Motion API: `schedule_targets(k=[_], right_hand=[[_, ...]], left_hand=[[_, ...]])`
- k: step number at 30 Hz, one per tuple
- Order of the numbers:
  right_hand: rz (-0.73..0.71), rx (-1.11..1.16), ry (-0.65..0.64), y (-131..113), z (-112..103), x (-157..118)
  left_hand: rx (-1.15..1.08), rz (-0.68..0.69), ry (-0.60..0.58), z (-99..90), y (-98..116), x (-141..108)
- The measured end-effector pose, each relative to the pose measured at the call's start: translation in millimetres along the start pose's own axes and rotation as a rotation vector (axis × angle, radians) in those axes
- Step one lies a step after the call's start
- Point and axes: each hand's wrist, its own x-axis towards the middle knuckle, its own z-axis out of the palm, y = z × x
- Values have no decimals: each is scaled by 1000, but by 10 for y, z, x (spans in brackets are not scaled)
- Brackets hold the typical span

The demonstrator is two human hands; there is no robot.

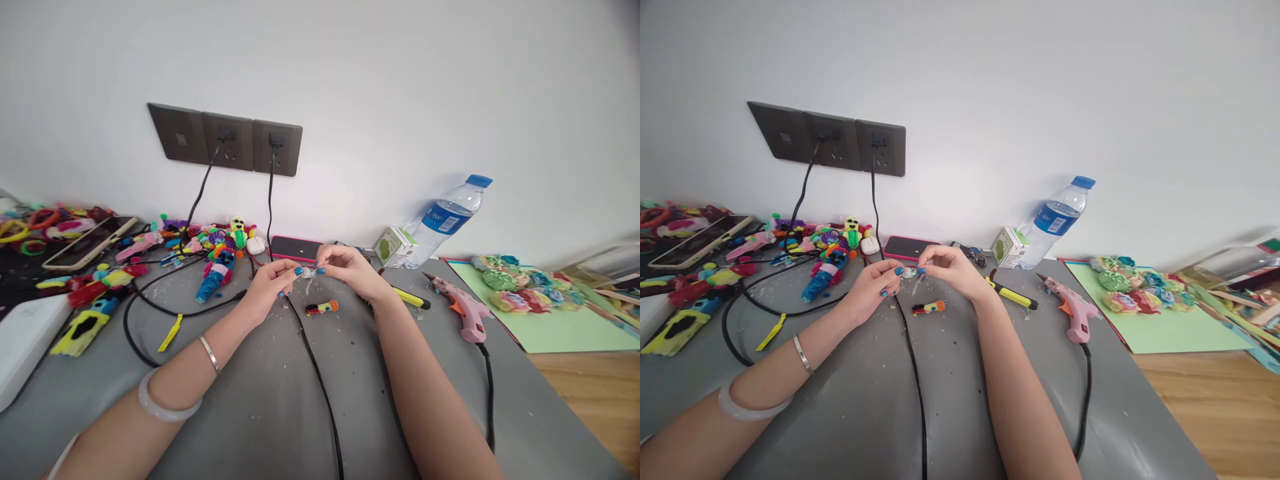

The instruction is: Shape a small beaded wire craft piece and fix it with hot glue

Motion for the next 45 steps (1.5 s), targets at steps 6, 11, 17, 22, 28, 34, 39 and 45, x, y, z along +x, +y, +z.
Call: schedule_targets(k=[6, 11, 17, 22, 28, 34, 39, 45], right_hand=[[-7, 11, -6, 9, -7, 2], [-12, 24, -26, 9, -10, 0], [-14, 35, -43, 8, -10, -1], [-16, 38, -37, 9, -13, 0], [1, 47, -47, 11, -12, -2], [-2, 50, -57, 0, -3, -5], [-6, 54, -59, -9, 2, -5], [-2, 58, -57, -3, -6, -5]], left_hand=[[41, -11, 6, -1, 14, -8], [51, -11, -14, 5, 17, -9], [62, -17, -46, 5, 5, -14], [47, 15, -35, -2, -22, -8], [39, 12, -10, 6, -8, -5], [24, 24, -9, 6, -18, 0], [-1, 34, -19, -6, -27, 3], [8, 23, -57, -6, -28, -5]])
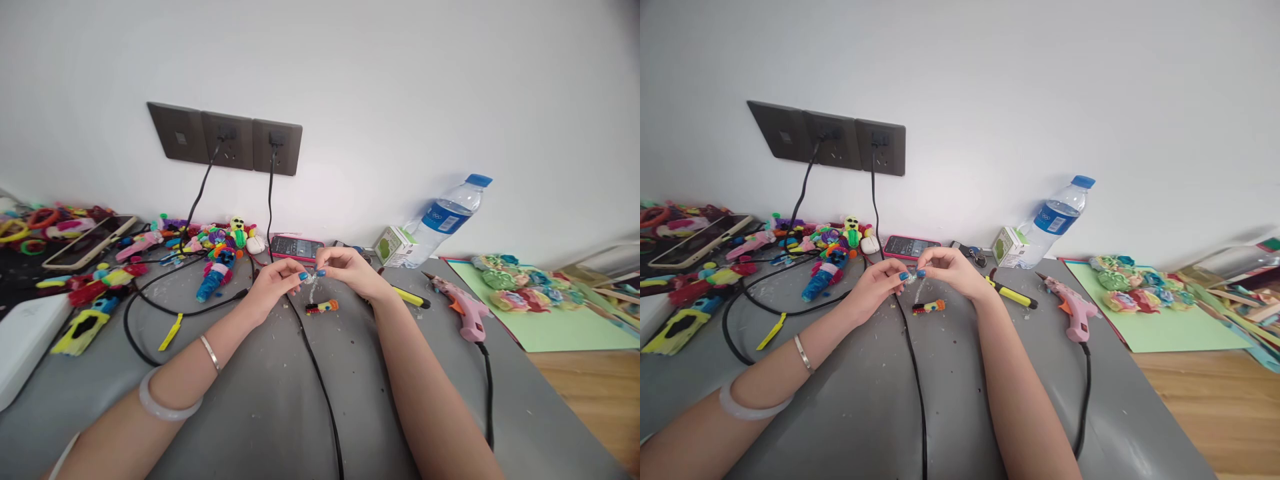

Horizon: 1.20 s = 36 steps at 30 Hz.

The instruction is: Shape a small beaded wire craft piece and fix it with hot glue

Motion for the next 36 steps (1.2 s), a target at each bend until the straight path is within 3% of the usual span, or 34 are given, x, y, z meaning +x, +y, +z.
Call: schedule_targets(k=[21, 36], right_hand=[[50, 5, 14, 45, -22, -3], [15, 13, 41, 11, -22, -14]], left_hand=[[36, -17, 20, 7, 4, 0], [93, -8, -39, 39, 37, -8]])
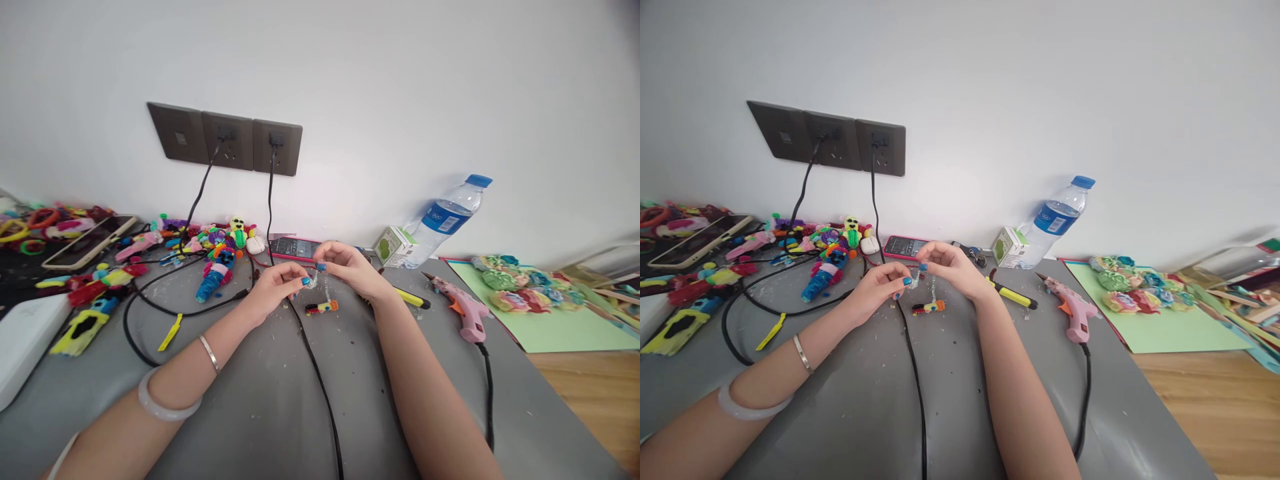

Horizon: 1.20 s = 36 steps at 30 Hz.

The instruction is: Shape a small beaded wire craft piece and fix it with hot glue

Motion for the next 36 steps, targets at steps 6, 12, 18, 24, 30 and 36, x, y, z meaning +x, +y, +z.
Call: schedule_targets(k=[6, 12, 18, 24, 30, 36], right_hand=[[10, 14, 2, 5, 8, 4], [12, 19, -2, 6, 8, 0], [17, 18, -1, 14, 9, 1], [13, 20, -16, 18, 11, 6], [0, 17, -35, 20, 9, 5], [13, 36, -50, 9, 30, 9]], left_hand=[[28, -6, -10, -4, 13, -2], [47, -10, -12, -9, -2, 2], [57, -16, -6, -17, -5, -1], [49, -33, -10, -22, -9, 1], [53, -34, -30, -15, 13, 1], [56, -30, -38, -13, 33, -10]])
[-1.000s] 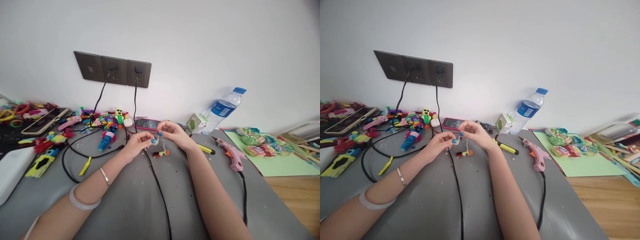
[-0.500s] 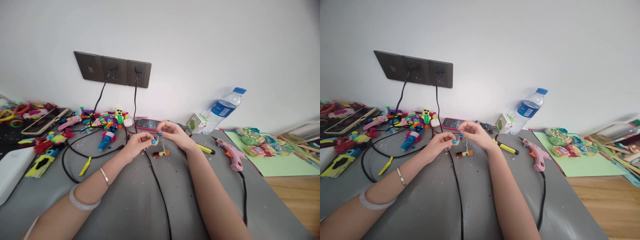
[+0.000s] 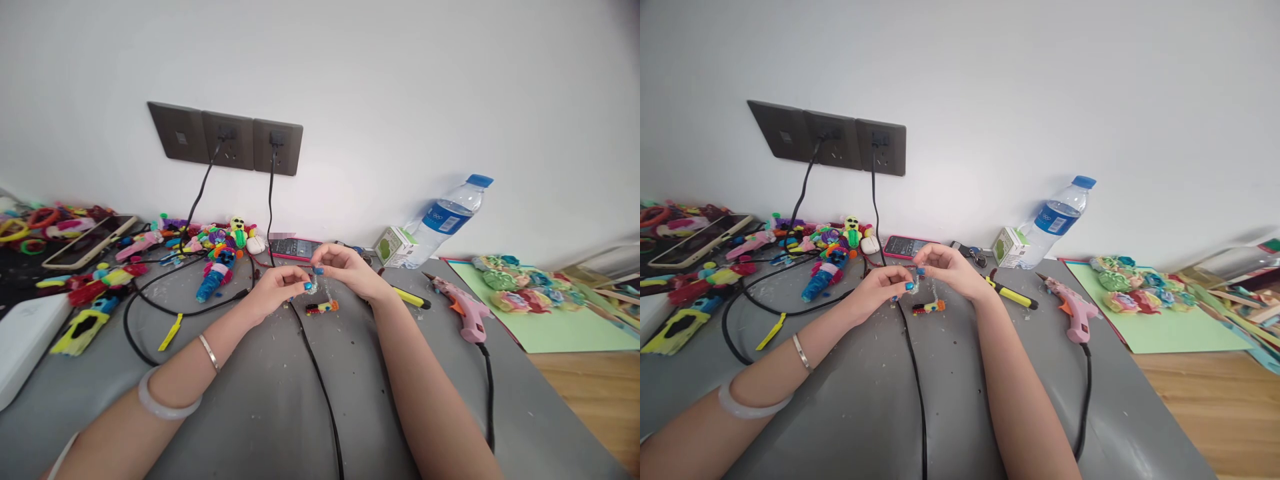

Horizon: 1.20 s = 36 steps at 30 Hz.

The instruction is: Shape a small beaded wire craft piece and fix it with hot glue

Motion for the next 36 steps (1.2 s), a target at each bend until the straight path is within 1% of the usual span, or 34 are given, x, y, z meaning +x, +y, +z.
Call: schedule_targets(k=[5, 11, 19, 32, 36], right_hand=[[3, 18, -30, -5, 11, 1], [21, 10, -38, -10, 14, -4], [47, 29, -100, -14, 29, -2], [49, 26, -115, -7, 28, -2], [50, 2, -94, -11, 33, -4]], left_hand=[[2, 1, -19, -5, -4, 3], [34, -7, -33, -10, 3, 0], [47, -4, -58, -6, -5, 2], [35, -32, -70, -16, -17, 11], [11, -21, -39, 1, -14, 7]])
